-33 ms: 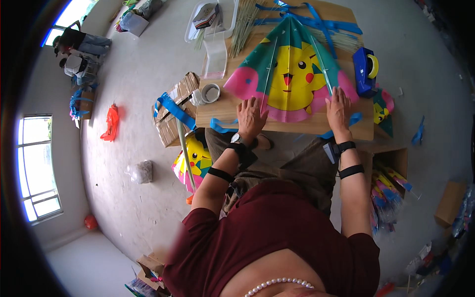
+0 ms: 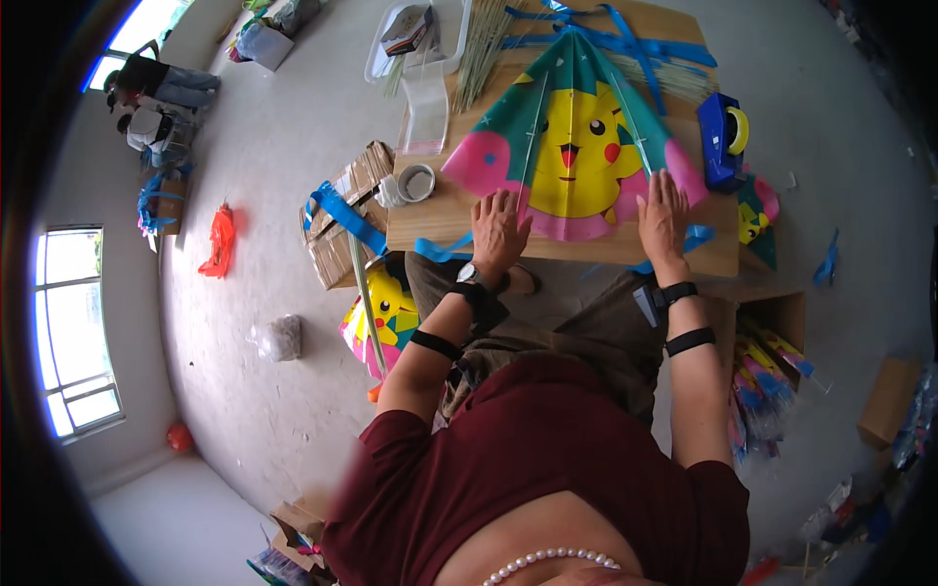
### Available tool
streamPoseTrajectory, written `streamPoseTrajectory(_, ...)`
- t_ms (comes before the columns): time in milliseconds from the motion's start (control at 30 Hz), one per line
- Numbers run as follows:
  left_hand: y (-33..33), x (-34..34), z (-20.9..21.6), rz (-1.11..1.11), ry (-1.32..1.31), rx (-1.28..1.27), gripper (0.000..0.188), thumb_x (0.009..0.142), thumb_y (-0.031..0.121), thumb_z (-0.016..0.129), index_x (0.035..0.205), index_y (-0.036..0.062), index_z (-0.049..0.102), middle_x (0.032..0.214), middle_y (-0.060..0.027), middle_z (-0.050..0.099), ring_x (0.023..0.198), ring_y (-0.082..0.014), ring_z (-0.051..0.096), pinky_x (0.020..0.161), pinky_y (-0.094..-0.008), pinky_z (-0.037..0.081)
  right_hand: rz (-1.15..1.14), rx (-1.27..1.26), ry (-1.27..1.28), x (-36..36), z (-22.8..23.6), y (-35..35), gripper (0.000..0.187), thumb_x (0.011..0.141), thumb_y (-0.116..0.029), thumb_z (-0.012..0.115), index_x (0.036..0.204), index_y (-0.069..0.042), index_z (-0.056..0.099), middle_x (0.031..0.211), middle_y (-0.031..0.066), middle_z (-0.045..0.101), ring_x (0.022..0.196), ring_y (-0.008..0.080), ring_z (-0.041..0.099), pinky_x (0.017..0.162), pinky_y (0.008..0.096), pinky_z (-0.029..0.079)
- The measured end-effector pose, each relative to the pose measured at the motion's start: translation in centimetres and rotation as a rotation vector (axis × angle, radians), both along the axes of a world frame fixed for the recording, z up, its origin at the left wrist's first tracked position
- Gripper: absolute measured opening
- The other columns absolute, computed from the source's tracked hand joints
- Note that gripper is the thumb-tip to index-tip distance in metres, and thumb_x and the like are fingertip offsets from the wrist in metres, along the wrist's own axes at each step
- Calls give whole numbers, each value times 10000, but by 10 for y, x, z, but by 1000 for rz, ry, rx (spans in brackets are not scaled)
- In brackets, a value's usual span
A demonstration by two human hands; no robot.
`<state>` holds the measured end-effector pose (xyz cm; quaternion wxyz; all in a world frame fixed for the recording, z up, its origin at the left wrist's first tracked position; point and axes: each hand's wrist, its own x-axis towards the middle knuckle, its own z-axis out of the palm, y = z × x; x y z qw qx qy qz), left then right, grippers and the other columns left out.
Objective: The person sits on the floor and assembles a Pikachu-themed kite by attaching blue ribbons to the kite's frame using a tape dispenser. They repeatedly cut tape and secure the ribbons to the kite's structure.
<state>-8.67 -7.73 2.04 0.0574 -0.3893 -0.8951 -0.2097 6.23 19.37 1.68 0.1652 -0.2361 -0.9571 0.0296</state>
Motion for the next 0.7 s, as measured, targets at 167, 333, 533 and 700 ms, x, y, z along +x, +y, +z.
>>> streamPoseTrajectory(167,5,10,-8,-250,-2,-45,606,892,343,674,1413,79,513,1502,-155,449,1447,-343,329,1191,-514,217,313,-104,-49,-8,-11,-59,552,1014,-361,513,1492,-99,428,1574,159,359,1472,308,307,1205,525,189)
streamPoseTrajectory(333,-7,17,-16,-211,-56,-180,636,912,415,640,1479,188,464,1591,-111,338,1515,-324,204,1200,-580,141,248,-68,-166,7,-25,-48,548,1030,-408,465,1547,-261,359,1631,94,269,1509,284,223,1213,565,138)
streamPoseTrajectory(533,-10,21,-23,-161,-88,-130,684,883,470,661,1490,233,451,1601,-97,321,1520,-328,186,1196,-597,131,272,-29,-189,7,-25,-48,552,1028,-393,463,1549,-242,358,1634,105,260,1507,288,235,1208,559,149)
streamPoseTrajectory(700,-13,23,-32,-137,-71,-58,679,870,441,682,1465,181,482,1576,-113,363,1507,-322,220,1195,-590,145,268,33,-242,7,-24,-52,556,1039,-398,412,1569,-257,318,1645,94,238,1514,282,223,1212,542,145)
